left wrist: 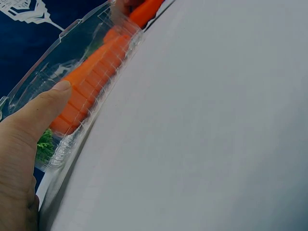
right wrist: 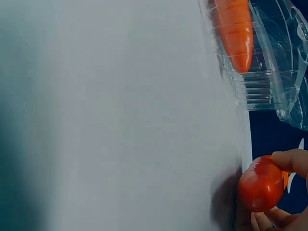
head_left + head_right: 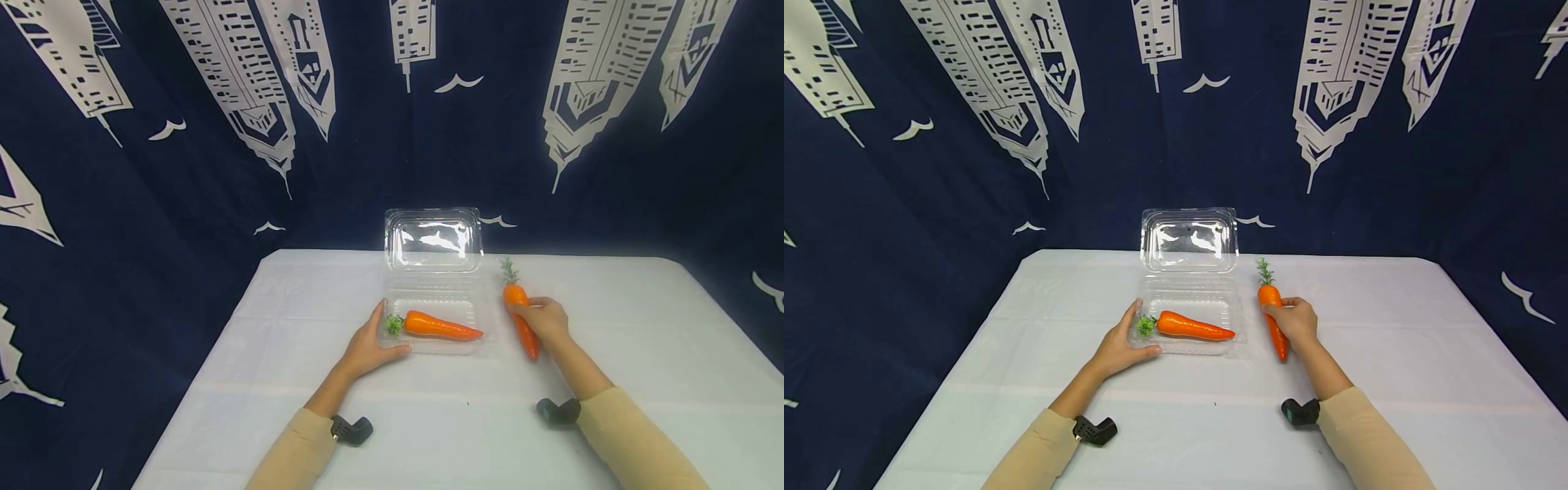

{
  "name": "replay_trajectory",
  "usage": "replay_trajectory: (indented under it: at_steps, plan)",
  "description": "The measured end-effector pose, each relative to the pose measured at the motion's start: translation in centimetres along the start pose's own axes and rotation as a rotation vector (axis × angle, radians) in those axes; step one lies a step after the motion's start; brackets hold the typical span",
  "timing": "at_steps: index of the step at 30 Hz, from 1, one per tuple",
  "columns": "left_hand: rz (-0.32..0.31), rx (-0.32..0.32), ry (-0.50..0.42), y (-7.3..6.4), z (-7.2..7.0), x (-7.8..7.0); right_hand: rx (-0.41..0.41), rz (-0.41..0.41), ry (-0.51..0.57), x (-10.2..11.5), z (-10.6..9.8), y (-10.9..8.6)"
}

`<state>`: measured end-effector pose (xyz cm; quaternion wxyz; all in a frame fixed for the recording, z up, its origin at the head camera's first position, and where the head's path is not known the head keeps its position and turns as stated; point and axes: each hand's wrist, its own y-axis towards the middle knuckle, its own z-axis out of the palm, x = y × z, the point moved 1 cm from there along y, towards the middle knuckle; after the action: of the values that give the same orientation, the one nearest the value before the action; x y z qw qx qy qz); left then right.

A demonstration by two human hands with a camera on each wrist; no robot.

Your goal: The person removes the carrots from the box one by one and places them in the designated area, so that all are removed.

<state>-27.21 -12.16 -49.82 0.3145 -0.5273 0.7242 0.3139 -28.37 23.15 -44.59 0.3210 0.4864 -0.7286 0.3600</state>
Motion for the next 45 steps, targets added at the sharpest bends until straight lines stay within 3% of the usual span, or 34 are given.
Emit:
replay_trajectory:
  at_steps: [6,18,28,39,45]
  plan:
    - [-0.003,0.001,-0.001,0.0,0.1,0.0,-0.027,-0.052,-0.054,-0.2,0.4,0.0]
    - [-0.014,0.006,0.008,0.0,0.0,-0.4,0.018,-0.025,-0.124,-0.1,0.5,-0.1]
    - [-0.010,0.003,0.005,-0.1,-0.1,-0.3,0.033,-0.045,-0.168,0.6,-0.8,0.0]
    - [-0.010,0.002,0.000,-0.2,-0.2,-0.3,-0.025,-0.154,-0.101,3.6,-1.6,-1.0]
    - [-0.002,0.006,-0.006,-0.1,-0.1,-0.1,0.015,-0.202,-0.055,5.8,-0.3,-1.9]
